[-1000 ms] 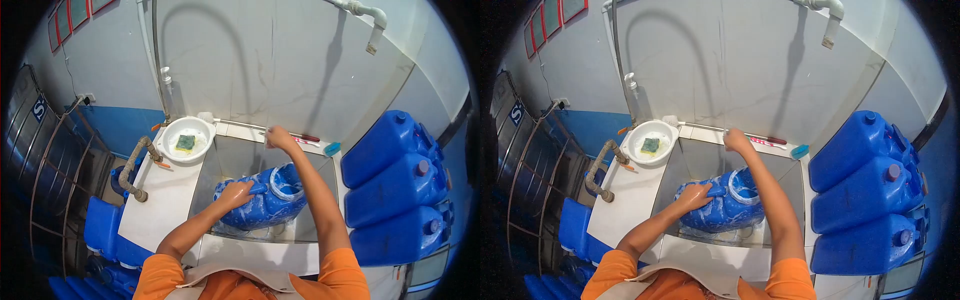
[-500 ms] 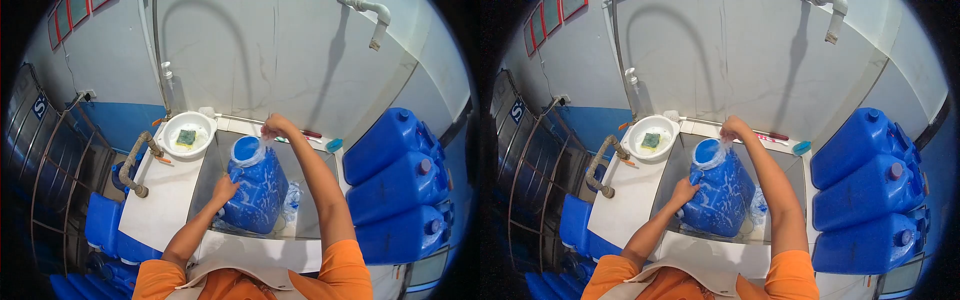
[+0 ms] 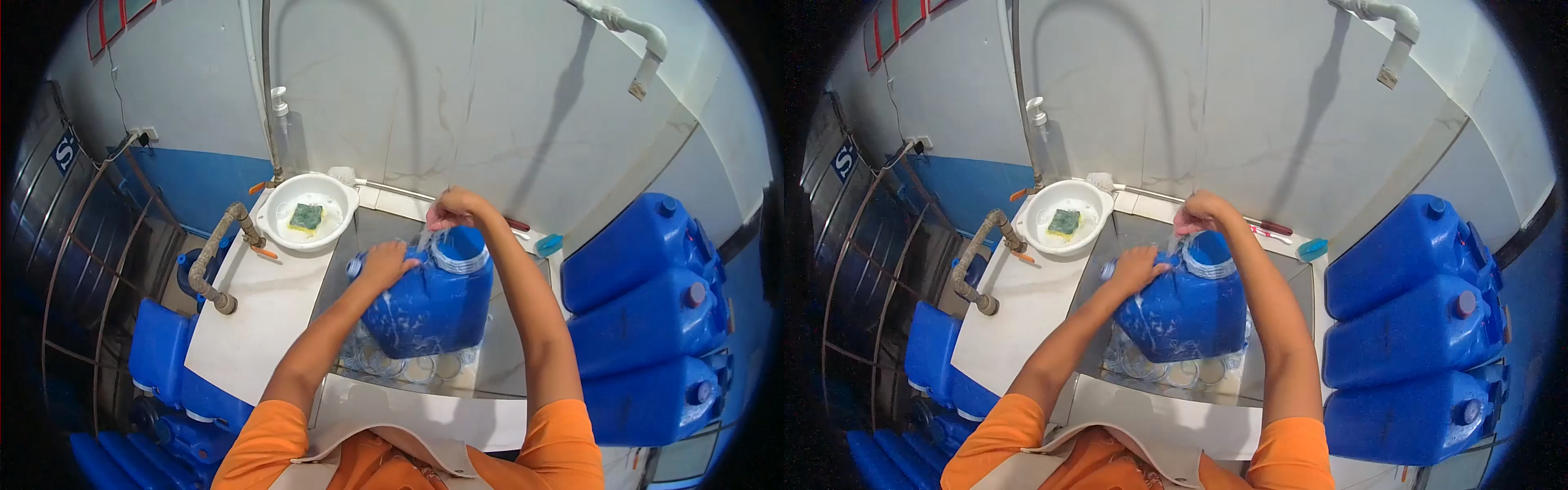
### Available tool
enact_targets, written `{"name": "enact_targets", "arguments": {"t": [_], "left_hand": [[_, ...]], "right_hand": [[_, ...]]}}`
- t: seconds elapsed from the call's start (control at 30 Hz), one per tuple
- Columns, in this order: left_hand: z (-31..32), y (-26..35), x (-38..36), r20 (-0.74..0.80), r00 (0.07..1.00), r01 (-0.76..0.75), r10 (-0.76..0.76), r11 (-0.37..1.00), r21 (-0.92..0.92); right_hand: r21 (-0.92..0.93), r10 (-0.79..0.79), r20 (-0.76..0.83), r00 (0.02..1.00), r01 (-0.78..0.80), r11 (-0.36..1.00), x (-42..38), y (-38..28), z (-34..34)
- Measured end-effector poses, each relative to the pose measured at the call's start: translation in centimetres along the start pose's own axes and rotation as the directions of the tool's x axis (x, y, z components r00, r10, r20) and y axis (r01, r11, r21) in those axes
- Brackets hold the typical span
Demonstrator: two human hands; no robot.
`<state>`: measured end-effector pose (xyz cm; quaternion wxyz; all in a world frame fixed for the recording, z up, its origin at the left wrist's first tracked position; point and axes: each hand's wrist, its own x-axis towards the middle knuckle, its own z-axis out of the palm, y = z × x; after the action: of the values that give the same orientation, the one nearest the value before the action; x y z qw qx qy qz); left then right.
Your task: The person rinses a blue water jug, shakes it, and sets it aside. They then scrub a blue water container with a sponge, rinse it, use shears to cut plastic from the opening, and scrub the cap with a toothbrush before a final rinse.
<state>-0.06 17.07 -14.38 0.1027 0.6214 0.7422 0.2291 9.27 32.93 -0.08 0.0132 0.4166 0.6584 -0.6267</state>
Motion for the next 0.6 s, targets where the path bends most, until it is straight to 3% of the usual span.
{"name": "enact_targets", "arguments": {"t": [0.03,0.07,0.13,0.17,0.23,0.27,0.33,0.43,0.6], "left_hand": [[1.0,0.5,1.0,-0.140,0.989,-0.035,0.051,0.993,0.115],[2.0,0.8,1.7,-0.145,0.988,-0.030,0.046,0.994,0.109],[3.3,1.4,3.0,-0.352,0.916,-0.164,0.192,0.981,0.107],[3.8,1.5,3.6,-0.355,0.916,-0.162,0.188,0.981,0.103],[4.2,1.8,4.2,-0.541,0.755,-0.344,0.372,0.926,0.156],[4.2,1.8,4.5,-0.539,0.757,-0.344,0.370,0.926,0.153],[3.7,1.9,4.9,-0.231,0.941,-0.293,0.246,0.936,-0.197],[3.0,2.0,4.9,-0.279,0.895,-0.418,0.348,0.872,-0.254],[2.5,3.0,3.1,-0.351,0.842,-0.500,0.410,0.838,-0.219]], "right_hand": [[-0.017,-0.021,-0.025,0.999,0.021,1.000,-0.1,0.2,0.1],[-0.025,-0.019,-0.024,1.000,0.019,1.000,-0.1,0.3,0.3],[0.034,-0.040,-0.038,0.998,0.041,0.999,-0.1,0.4,0.3],[0.029,-0.038,-0.038,0.999,0.039,0.999,-0.1,0.5,0.3],[0.122,-0.100,-0.094,0.991,0.112,0.986,0.0,0.7,0.5],[0.123,-0.096,-0.094,0.991,0.108,0.987,0.1,0.7,0.6],[0.125,-0.128,-0.097,0.987,0.140,0.982,0.5,0.8,0.7],[0.102,-0.163,-0.105,0.981,0.174,0.979,0.4,1.2,0.9],[0.063,-0.203,-0.099,0.974,0.210,0.976,0.6,1.8,0.8]]}}
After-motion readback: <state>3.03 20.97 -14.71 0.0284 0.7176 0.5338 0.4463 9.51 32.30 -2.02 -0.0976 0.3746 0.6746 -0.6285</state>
